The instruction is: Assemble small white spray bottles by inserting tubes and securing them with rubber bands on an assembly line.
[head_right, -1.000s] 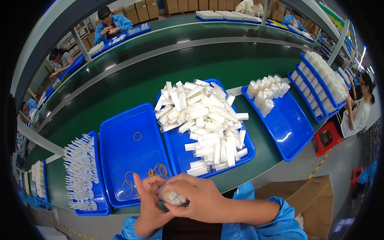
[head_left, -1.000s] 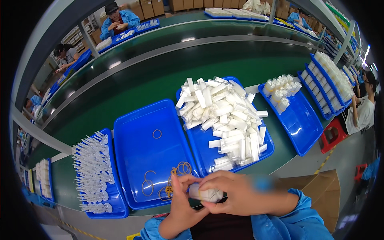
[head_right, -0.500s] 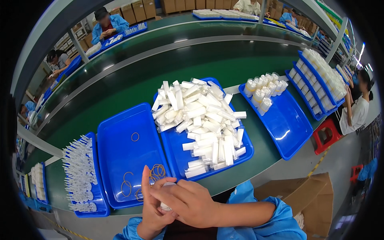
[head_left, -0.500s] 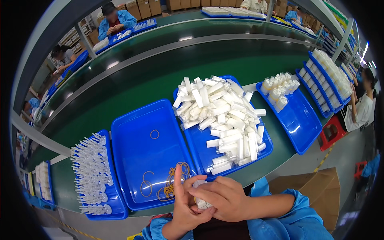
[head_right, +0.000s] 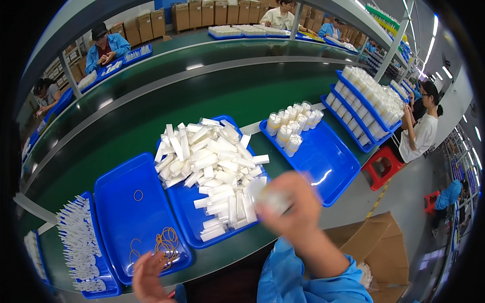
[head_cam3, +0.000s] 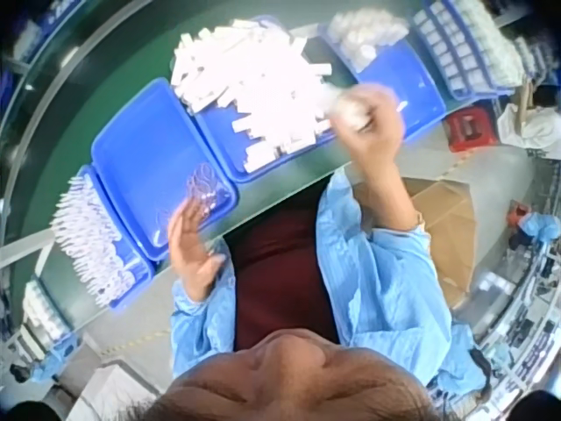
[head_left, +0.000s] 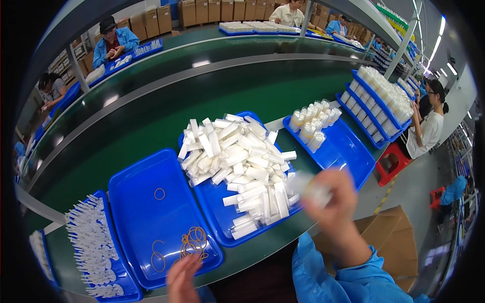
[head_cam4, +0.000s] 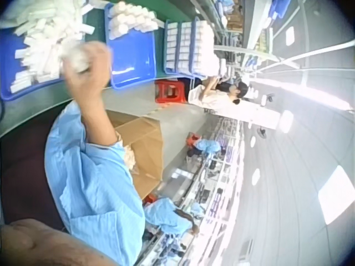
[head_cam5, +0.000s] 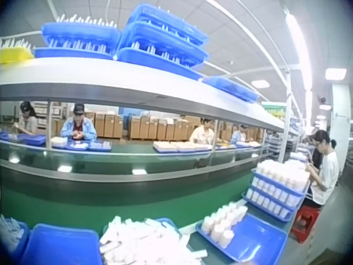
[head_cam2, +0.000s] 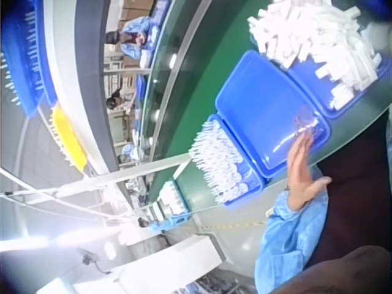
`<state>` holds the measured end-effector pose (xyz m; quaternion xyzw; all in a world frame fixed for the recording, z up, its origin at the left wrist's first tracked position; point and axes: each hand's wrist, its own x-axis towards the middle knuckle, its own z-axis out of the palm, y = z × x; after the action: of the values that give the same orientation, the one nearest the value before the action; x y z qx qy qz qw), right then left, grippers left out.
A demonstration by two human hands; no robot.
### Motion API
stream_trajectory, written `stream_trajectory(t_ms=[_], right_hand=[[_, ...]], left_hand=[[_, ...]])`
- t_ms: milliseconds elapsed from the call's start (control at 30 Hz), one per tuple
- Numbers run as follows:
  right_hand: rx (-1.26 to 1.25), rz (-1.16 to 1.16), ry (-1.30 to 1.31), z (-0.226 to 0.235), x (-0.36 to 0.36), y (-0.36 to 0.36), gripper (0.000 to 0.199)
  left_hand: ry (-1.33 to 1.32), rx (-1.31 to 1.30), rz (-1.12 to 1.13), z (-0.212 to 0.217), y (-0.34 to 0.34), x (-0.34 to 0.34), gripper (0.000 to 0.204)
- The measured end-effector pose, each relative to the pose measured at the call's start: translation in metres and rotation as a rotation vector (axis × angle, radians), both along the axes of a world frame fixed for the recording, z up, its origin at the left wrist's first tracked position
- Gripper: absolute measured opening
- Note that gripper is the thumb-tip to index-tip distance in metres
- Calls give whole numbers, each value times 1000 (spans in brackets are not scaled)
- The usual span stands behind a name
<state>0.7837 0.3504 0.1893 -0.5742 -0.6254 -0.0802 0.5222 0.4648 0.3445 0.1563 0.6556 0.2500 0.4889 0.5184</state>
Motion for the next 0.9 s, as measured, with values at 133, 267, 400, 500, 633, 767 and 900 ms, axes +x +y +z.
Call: stream_trajectory(t_ms=[133,267,400,500,633,767,900], right_hand=[[-39,-442,286,-12,129,21,29],[-248,-581,-48,-33,185,48,32],[-386,-527,-11,-59,200,76,34],[-476,-484,135,-70,206,90,37],[-576,-556,-85,-55,205,91,38],[-249,-496,-290,-19,128,88,35],[-611,164,-299,15,25,80,25]], left_hand=[[750,155,661,-10,10,-81,28],[1221,212,764,-10,18,-143,29],[1459,327,764,-45,23,-200,49],[1395,199,825,-34,25,-186,30],[1561,195,924,-29,33,-183,29],[1750,212,1042,-28,40,-183,28],[1827,108,1035,-38,45,-207,28]])
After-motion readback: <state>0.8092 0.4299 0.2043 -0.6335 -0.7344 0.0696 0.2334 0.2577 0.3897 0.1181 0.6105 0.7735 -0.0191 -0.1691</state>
